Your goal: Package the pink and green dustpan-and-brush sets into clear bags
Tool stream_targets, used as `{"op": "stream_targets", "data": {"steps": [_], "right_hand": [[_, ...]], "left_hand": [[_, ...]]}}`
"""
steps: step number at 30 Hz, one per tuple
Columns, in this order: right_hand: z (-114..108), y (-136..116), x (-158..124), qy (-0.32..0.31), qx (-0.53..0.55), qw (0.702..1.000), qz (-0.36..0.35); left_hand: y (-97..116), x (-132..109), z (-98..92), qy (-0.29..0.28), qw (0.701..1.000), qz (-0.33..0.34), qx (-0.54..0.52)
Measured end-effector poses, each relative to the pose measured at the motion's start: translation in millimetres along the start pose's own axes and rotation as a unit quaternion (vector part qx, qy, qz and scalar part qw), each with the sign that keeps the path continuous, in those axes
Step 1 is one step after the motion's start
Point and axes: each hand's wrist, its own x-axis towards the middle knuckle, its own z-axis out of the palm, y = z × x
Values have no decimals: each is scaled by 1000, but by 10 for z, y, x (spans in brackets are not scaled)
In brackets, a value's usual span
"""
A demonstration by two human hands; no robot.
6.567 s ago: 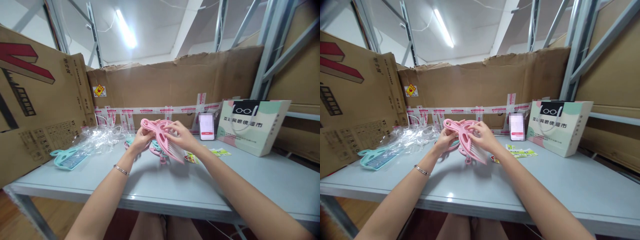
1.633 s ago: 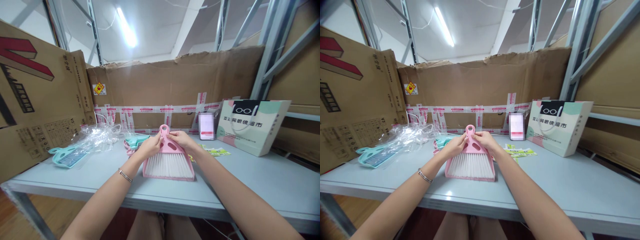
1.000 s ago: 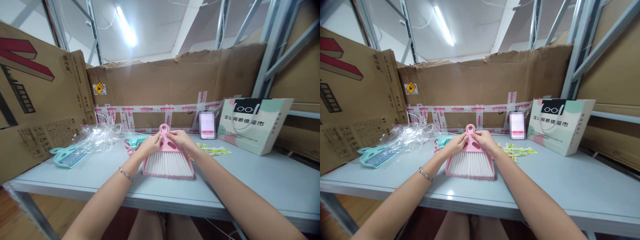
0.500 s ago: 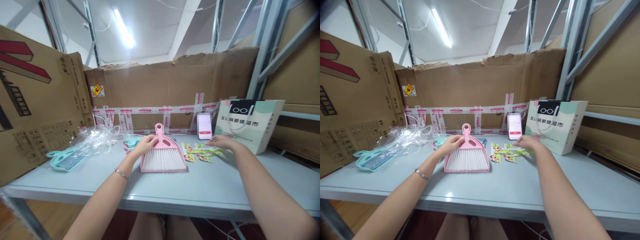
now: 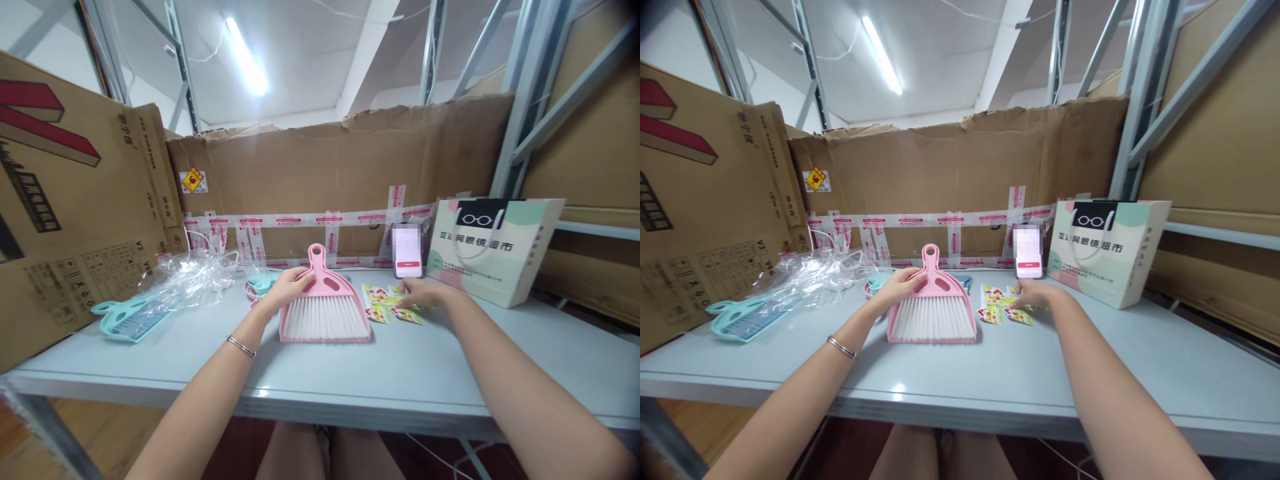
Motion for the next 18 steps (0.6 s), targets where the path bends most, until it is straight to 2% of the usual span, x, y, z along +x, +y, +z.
{"op": "stream_targets", "data": {"steps": [4,6,8,9,10,12,15,16,18], "right_hand": [[-77,-48,35,54,-20,998,-6],[-171,-103,12,117,0,993,-11],[-260,-210,-73,177,105,977,-45],[-289,-290,-141,184,181,963,-76],[-301,-388,-222,164,258,945,-115],[-269,-624,-403,50,339,919,-194],[-105,-987,-621,-138,324,896,-270],[-33,-1081,-656,-165,308,894,-281],[115,-1205,-661,-147,258,912,-283]], "left_hand": [[66,-23,0,25,999,-26,-24],[91,-38,-1,45,995,-59,-67],[101,-53,-7,57,987,-105,-111],[100,-61,-11,57,981,-129,-133],[98,-68,-15,56,974,-149,-158],[92,-81,-22,51,958,-181,-215],[89,-90,-23,56,941,-198,-269],[88,-90,-20,60,941,-196,-269],[81,-85,-12,68,947,-184,-254]]}}
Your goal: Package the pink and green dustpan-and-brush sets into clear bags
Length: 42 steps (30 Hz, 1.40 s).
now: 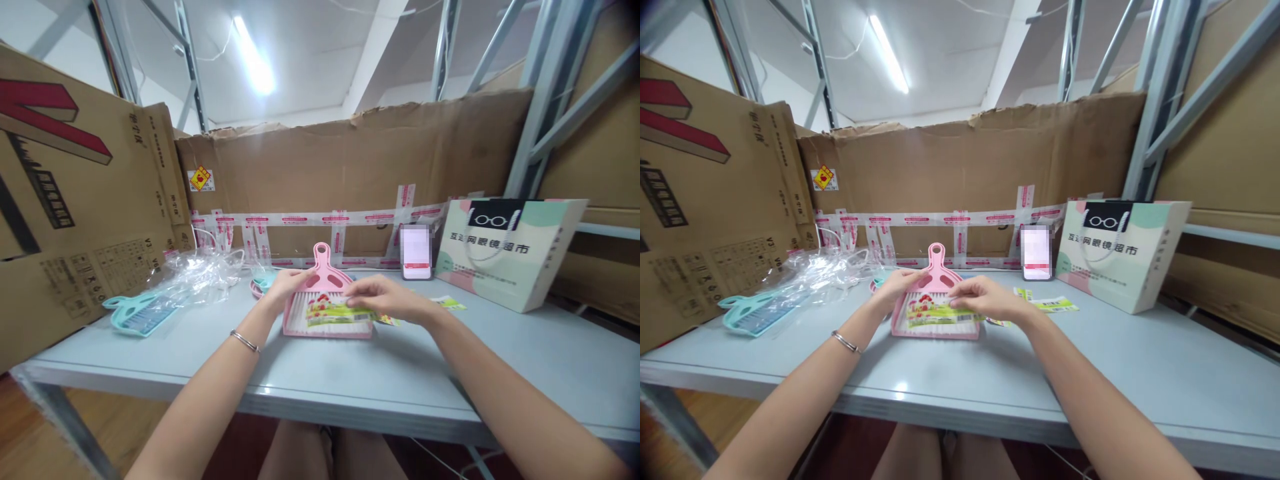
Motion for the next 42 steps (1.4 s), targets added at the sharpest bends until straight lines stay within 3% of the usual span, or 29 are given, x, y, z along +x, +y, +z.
{"op": "stream_targets", "data": {"steps": [4,9,16,20,22,25,27,29,31,33,34,39,40,42], "right_hand": [[138,166,149,95,-108,990,3],[183,264,194,159,-138,977,27],[241,258,198,178,-162,970,46],[249,325,224,182,-153,970,46],[232,340,239,251,-153,956,18],[172,327,257,463,-112,879,-35],[139,299,264,540,1,841,-14],[150,260,266,488,188,852,37],[217,213,266,339,369,862,71],[324,167,274,218,479,847,76],[380,148,282,198,510,834,73],[515,140,341,285,572,765,82],[508,154,348,299,573,758,86],[479,184,355,316,572,752,89]], "left_hand": [[-28,28,2,4,999,32,13],[-10,30,-30,-48,998,8,-28],[84,-57,-60,-180,984,-18,3],[72,-69,-42,-158,987,-25,3],[75,-63,-43,-133,991,-24,-11],[104,-41,-60,-127,989,3,-80],[125,-18,-64,-131,980,40,-147],[133,5,-48,-121,967,84,-208],[118,21,-6,-101,956,122,-246],[83,25,56,-79,955,142,-249],[63,23,89,-71,957,146,-241],[50,34,112,-52,980,153,-116],[71,48,61,-27,984,163,-64],[115,86,-99,83,974,190,87]]}}
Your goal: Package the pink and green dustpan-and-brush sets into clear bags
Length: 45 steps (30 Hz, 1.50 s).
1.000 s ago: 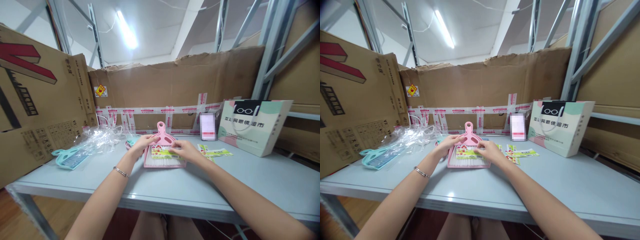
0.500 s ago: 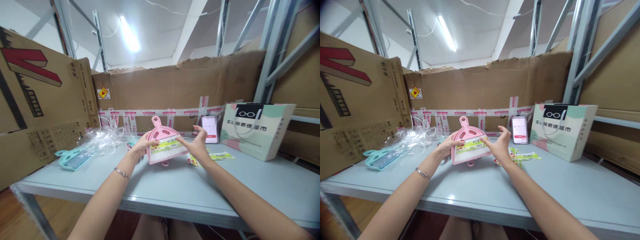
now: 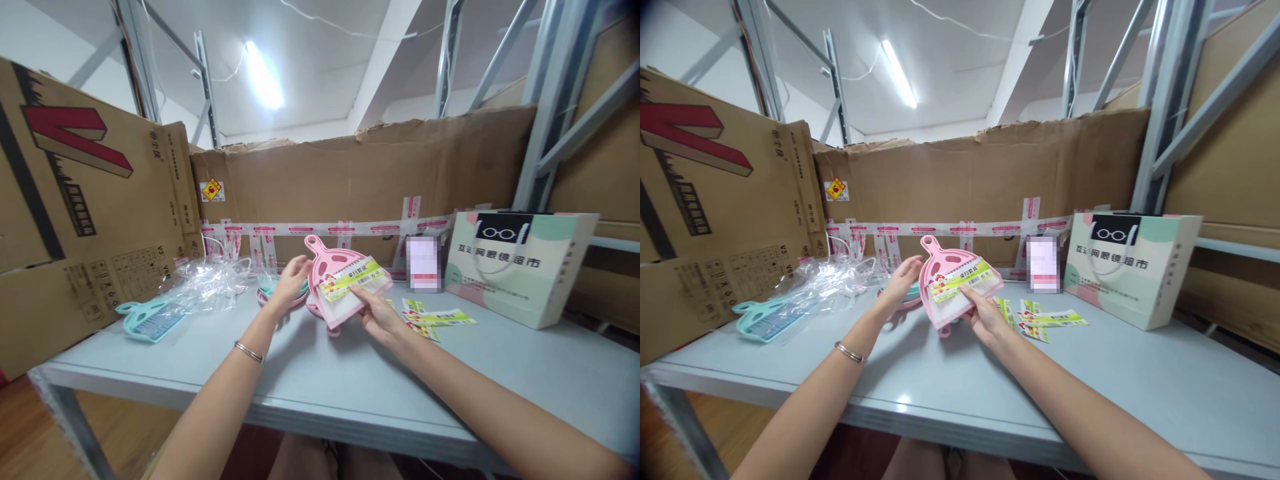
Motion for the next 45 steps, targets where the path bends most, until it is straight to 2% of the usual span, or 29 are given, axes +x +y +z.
{"op": "stream_targets", "data": {"steps": [1,2,3,4,5,7,10,14,17,19,22,25,29,35,38,41,45], "right_hand": [[-14,-9,13,5,-2,1000,-4],[-27,-16,24,8,-6,1000,-7],[-37,-19,32,9,-13,1000,-10],[-46,-19,37,8,-21,1000,-11],[-52,-14,40,5,-29,1000,-11],[-57,1,41,4,-43,999,-7],[-55,17,32,3,-66,998,2],[-52,-1,16,3,-96,995,9],[-51,-21,5,-3,-112,993,21],[-52,-25,-3,-15,-123,992,32],[-57,-21,-15,-23,-148,988,43],[-61,-19,-18,-19,-159,986,46],[-49,-51,-5,-9,-130,990,48],[-18,-144,1,10,-38,999,14],[-17,-145,-8,8,-55,998,0],[-20,-125,0,2,-85,996,4],[-51,-151,59,45,-27,998,-32]], "left_hand": [[-14,38,-92,59,992,16,107],[-38,73,-183,115,967,25,224],[-72,102,-266,153,930,21,334],[-112,125,-333,167,890,1,425],[-156,143,-382,160,853,-33,495],[-239,166,-425,115,802,-107,576],[-304,190,-416,72,771,-159,612],[-249,186,-422,63,784,-144,600],[-142,133,-427,75,791,-107,597],[-66,77,-391,69,811,-55,578],[31,-14,-274,44,846,58,528],[96,-85,-152,23,850,153,503],[123,-126,-95,-32,848,238,472],[140,-128,-144,-62,871,270,406],[178,-150,-126,-72,877,274,388],[209,-181,-84,-104,880,276,372],[219,-191,-66,-117,887,270,355]]}}
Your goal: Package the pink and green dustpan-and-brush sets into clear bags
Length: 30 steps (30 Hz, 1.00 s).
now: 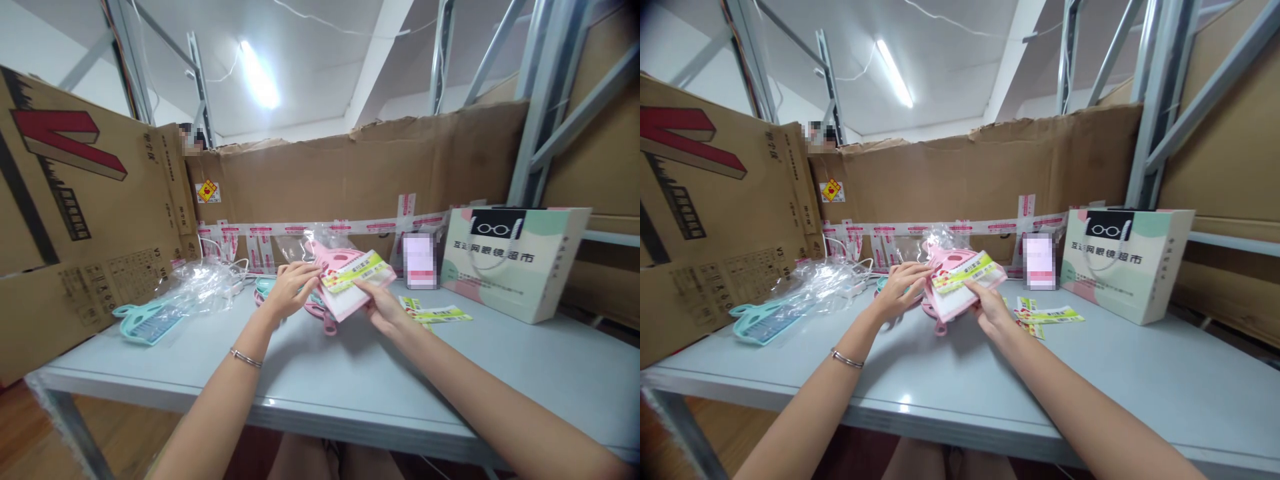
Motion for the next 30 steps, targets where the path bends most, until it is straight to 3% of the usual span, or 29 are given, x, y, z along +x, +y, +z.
{"op": "stream_targets", "data": {"steps": [6,11,16,21,24,26,28,30], "right_hand": [[-48,-2,52,7,19,1000,1],[-21,49,8,-42,-22,999,17],[-24,10,43,13,51,998,-23],[-54,61,95,21,37,998,-49],[-40,87,77,32,41,997,-50],[-24,74,55,36,51,997,-54],[-9,46,36,40,61,995,-62],[-2,19,27,36,67,995,-69]], "left_hand": [[-3,5,6,0,1000,-3,-9],[50,4,38,-14,999,4,-41],[54,12,40,-9,996,0,-90],[54,4,39,9,991,-14,-134],[40,0,51,75,982,-29,-172],[-5,9,63,161,965,-68,-193],[-80,29,76,268,928,-163,-201],[-160,53,89,338,864,-300,-221]]}}
